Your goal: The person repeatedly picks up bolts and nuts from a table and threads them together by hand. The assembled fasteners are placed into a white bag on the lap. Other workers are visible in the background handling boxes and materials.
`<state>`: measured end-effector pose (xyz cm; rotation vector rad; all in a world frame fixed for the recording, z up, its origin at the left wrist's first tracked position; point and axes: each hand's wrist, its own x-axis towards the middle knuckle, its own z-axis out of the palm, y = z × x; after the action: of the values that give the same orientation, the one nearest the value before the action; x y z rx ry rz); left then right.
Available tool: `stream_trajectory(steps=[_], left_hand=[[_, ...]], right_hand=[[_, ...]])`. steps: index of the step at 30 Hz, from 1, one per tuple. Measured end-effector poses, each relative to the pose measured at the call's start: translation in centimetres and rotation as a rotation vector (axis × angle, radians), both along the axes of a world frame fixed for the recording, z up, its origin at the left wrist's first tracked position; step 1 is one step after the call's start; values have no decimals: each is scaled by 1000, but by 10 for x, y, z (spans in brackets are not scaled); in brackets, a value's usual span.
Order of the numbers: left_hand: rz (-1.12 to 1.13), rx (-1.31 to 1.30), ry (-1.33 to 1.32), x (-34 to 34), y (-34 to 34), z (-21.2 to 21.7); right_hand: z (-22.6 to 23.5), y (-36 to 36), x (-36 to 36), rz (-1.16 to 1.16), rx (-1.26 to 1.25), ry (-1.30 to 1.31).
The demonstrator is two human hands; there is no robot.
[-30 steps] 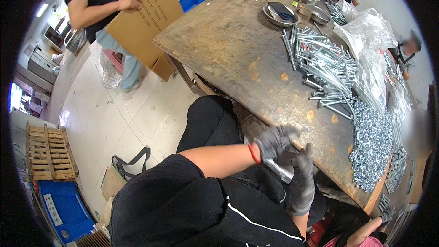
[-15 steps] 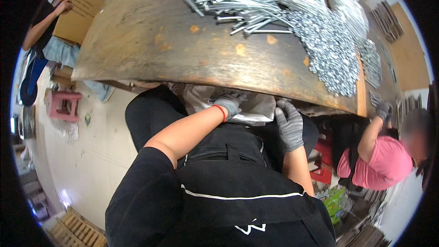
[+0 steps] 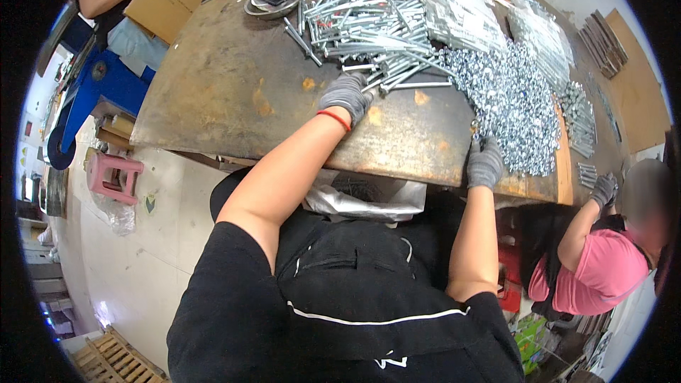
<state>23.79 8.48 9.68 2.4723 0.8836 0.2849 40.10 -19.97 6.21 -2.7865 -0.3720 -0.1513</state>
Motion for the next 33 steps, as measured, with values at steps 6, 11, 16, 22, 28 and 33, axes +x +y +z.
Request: stream_trajectory(steps=[6,11,16,22,28,33], left_hand=[[-164,21,393,34,21,-15],[-203,96,363,13,10,3],[-239,48,489,7,8,15],[-167,-22,-49,-50,31,35],[183,-204,-749,-116,43,26],[-31,-1007,-1416,-92,-5,6]], right_hand=[[2,-14,-9,69,240,-28],[-17,-20,-6,-18,425,-105],[-4,-19,-13,84,434,-130],[-12,-23,-10,82,450,-158],[13,-5,-32,-26,359,-6],[-23,-22,-21,234,742,-31]])
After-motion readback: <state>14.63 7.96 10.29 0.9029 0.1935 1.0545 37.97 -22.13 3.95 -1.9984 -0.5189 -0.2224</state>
